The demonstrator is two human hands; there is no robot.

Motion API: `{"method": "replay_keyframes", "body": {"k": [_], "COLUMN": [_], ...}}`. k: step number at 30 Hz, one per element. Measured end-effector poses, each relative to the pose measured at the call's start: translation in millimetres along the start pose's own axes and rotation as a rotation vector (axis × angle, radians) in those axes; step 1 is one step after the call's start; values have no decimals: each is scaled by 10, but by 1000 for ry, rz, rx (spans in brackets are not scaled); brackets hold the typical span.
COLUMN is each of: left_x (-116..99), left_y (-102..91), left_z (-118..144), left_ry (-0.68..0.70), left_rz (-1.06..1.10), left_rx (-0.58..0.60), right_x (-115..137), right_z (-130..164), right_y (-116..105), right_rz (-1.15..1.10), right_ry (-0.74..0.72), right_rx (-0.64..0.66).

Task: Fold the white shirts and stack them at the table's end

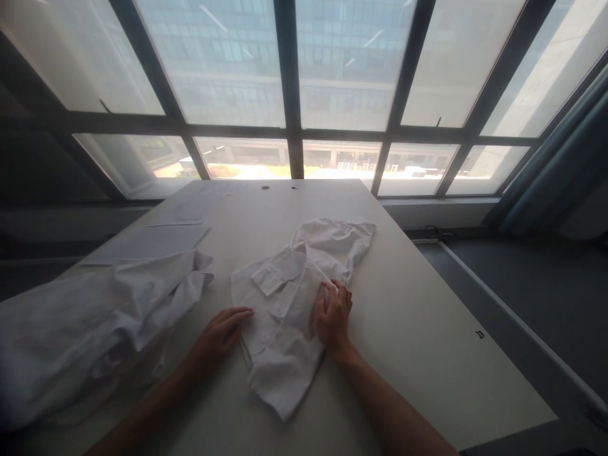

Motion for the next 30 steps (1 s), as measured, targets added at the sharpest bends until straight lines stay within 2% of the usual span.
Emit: {"method": "replay_keyframes", "body": {"k": [4, 9, 13, 17, 21, 24, 27, 30], "left_x": [30, -8, -115, -294, -546, -783, -1048, -1245], "left_y": [-18, -1, -6, -27, 53, 181, 242, 192], "left_z": [-33, -3, 56, 149, 303, 476, 596, 493], "left_ry": [-43, -20, 10, 33, 30, 24, 40, 69], "left_rz": [-64, -183, -253, -304, -261, -212, -125, 53], "left_rx": [-38, -38, -52, -32, 76, 183, 309, 548], "right_x": [-178, -389, -378, -316, -310, -373, -419, -237], "right_z": [-63, -145, -271, -523, -665, -662, -753, -996], "right_y": [28, 142, 297, 506, 675, 716, 672, 533], "right_rz": [70, 133, 177, 167, 156, 145, 77, -21], "right_ry": [61, 170, 144, 56, -53, -130, -99, -26], "right_rx": [13, 97, 116, 237, 395, 438, 432, 315]}}
Point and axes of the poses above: each hand's wrist, its own z-axis away from the middle knuckle, its own y-axis out of the palm, x = y × z, the point moved 5 cm from there along -z, towards the middle knuckle, and after that the axes turned 13 degrees about -y, right-handed, at the moved point
